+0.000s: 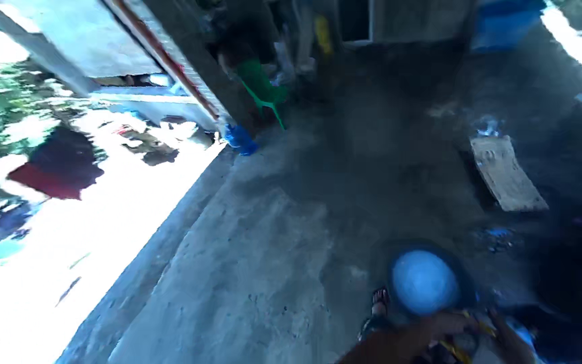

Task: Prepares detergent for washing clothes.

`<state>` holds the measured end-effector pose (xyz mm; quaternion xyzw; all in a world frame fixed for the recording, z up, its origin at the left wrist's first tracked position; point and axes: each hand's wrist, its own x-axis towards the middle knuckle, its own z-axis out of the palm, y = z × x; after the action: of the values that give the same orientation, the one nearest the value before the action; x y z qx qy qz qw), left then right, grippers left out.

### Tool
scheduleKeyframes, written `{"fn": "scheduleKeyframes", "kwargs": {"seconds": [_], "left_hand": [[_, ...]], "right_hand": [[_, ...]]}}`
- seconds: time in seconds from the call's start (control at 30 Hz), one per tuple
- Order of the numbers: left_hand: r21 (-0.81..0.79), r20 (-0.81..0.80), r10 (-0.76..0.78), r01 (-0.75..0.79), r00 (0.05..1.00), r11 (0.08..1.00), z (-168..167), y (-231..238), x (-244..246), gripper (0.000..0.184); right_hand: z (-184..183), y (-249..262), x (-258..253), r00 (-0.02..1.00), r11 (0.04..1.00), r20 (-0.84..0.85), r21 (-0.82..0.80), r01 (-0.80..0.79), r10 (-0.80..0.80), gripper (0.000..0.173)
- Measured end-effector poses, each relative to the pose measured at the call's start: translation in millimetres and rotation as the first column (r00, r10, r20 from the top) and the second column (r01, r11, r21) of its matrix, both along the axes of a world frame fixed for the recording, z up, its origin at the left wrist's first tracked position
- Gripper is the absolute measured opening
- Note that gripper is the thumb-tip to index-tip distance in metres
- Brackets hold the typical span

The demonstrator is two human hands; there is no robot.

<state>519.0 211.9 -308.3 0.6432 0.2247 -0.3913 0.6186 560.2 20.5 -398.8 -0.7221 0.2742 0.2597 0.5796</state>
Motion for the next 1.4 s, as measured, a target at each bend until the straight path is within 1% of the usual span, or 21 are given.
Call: {"fn": "scheduleKeyframes", "kwargs": {"seconds": [0.07, 0.1, 0.13, 0.17, 0.2, 0.23, 0.3, 0.43, 0.53, 0.57, 0.63, 0.7, 0.73, 0.83, 0.93, 1.0, 1.07, 1.13, 1.2, 1.27, 1.4], "left_hand": [[0.014, 0.146, -0.039, 0.038, 0.989, 0.999, -45.8, -7.1, 2.3, 0.048], [0.056, 0.181, -0.057, 0.048, 0.982, 0.997, -58.0, -11.9, 5.5, 0.047], [0.113, 0.186, -0.088, 0.068, 0.979, 0.991, -63.3, -14.6, 7.9, 0.047], [0.161, 0.178, -0.127, 0.099, 0.976, 0.982, -64.5, -16.4, 9.5, 0.048], [0.192, 0.173, -0.168, 0.134, 0.971, 0.972, -63.1, -16.9, 12.0, 0.047], [0.208, 0.159, -0.211, 0.176, 0.964, 0.962, -59.8, -16.9, 12.5, 0.047], [0.212, 0.151, -0.249, 0.215, 0.957, 0.953, -60.4, -17.6, 9.1, 0.047], [0.174, 0.168, -0.238, 0.208, 0.957, 0.962, -77.6, -24.6, -3.5, 0.047], [0.16, 0.156, -0.255, 0.23, 0.954, 0.96, -77.1, -29.4, -5.1, 0.049], [0.165, 0.148, -0.263, 0.238, 0.954, 0.957, -77.7, -30.0, -7.5, 0.05], [0.162, 0.146, -0.273, 0.249, 0.951, 0.955, -79.1, -28.4, -8.6, 0.05], [0.152, 0.169, -0.31, 0.286, 0.935, 0.946, -77.8, -25.4, -7.6, 0.049], [0.146, 0.179, -0.329, 0.306, 0.927, 0.941, -75.8, -24.0, -8.2, 0.048], [0.139, 0.157, -0.377, 0.358, 0.913, 0.923, -71.0, -26.3, -12.0, 0.049], [0.12, 0.126, -0.381, 0.368, 0.916, 0.922, -78.3, -31.7, -17.3, 0.05], [0.109, 0.106, -0.366, 0.355, 0.924, 0.928, -80.1, -34.6, -18.1, 0.049], [0.095, 0.106, -0.363, 0.354, 0.926, 0.93, -80.0, -34.8, -18.9, 0.048], [0.072, 0.117, -0.361, 0.355, 0.925, 0.932, -82.1, -33.4, -21.2, 0.048], [0.05, 0.118, -0.358, 0.354, 0.926, 0.934, -82.2, -31.1, -24.4, 0.049], [0.034, 0.116, -0.366, 0.365, 0.923, 0.93, -81.3, -31.1, -24.9, 0.05], [-0.009, 0.099, -0.363, 0.365, 0.927, 0.931, -84.0, -29.1, -16.9, 0.049]], "right_hand": [[6.2, 3.6, -4.8, 1.0, 0.997, -0.013, -0.077, -0.017, 0.016, 0.053], [16.5, 5.5, -3.8, 0.996, 0.994, -0.066, -0.084, -0.073, 0.068, 0.051], [25.8, 7.3, -5.5, 0.98, 0.989, -0.147, -0.036, -0.143, 0.137, 0.047], [32.4, 9.2, -10.1, 0.963, 0.986, -0.219, 0.088, -0.142, 0.158, 0.04], [32.2, 10.8, -13.3, 0.952, 0.973, -0.276, 0.217, -0.072, 0.132, 0.032], [29.6, 11.6, -16.9, 0.938, 0.956, -0.339, 0.291, 0.038, 0.066, 0.028], [26.2, 11.8, -20.6, 0.914, 0.954, -0.406, 0.262, 0.147, -0.029, 0.028], [17.6, 11.1, -32.0, 0.935, 0.986, -0.346, 0.109, 0.126, -0.081, 0.028], [17.2, 13.3, -34.1, 0.946, 0.992, -0.303, 0.002, 0.125, -0.119, 0.037], [17.9, 12.8, -36.8, 0.951, 0.995, -0.292, -0.012, 0.102, -0.101, 0.04], [23.1, 5.2, -37.9, 0.958, 0.997, -0.282, 0.056, 0.06, -0.042, 0.04], [32.3, -5.0, -36.7, 0.96, 0.99, -0.277, 0.126, 0.07, -0.033, 0.031], [35.7, -8.4, -36.7, 0.957, 0.988, -0.285, 0.123, 0.094, -0.056, 0.027], [30.3, -16.4, -36.4, 0.938, 0.984, -0.314, 0.049, 0.17, -0.147, 0.029], [17.0, -17.5, -37.2, 0.939, 0.976, -0.266, -0.092, 0.199, -0.217, 0.034], [12.1, -14.7, -37.4, 0.937, 0.964, -0.242, -0.146, 0.222, -0.253, 0.036], [10.1, -13.8, -36.3, 0.937, 0.957, -0.225, -0.174, 0.232, -0.268, 0.036], [11.5, -18.2, -32.7, 0.956, 0.955, -0.178, -0.226, 0.192, -0.234, 0.034], [13.8, -27.0, -31.7, 0.972, 0.968, -0.172, -0.221, 0.118, -0.158, 0.033], [17.0, -37.3, -31.2, 0.974, 0.98, -0.189, -0.175, 0.095, -0.128, 0.033], [17.3, -48.3, -22.4, 0.948, 0.972, -0.214, -0.058, 0.226, -0.233, 0.032]]}}
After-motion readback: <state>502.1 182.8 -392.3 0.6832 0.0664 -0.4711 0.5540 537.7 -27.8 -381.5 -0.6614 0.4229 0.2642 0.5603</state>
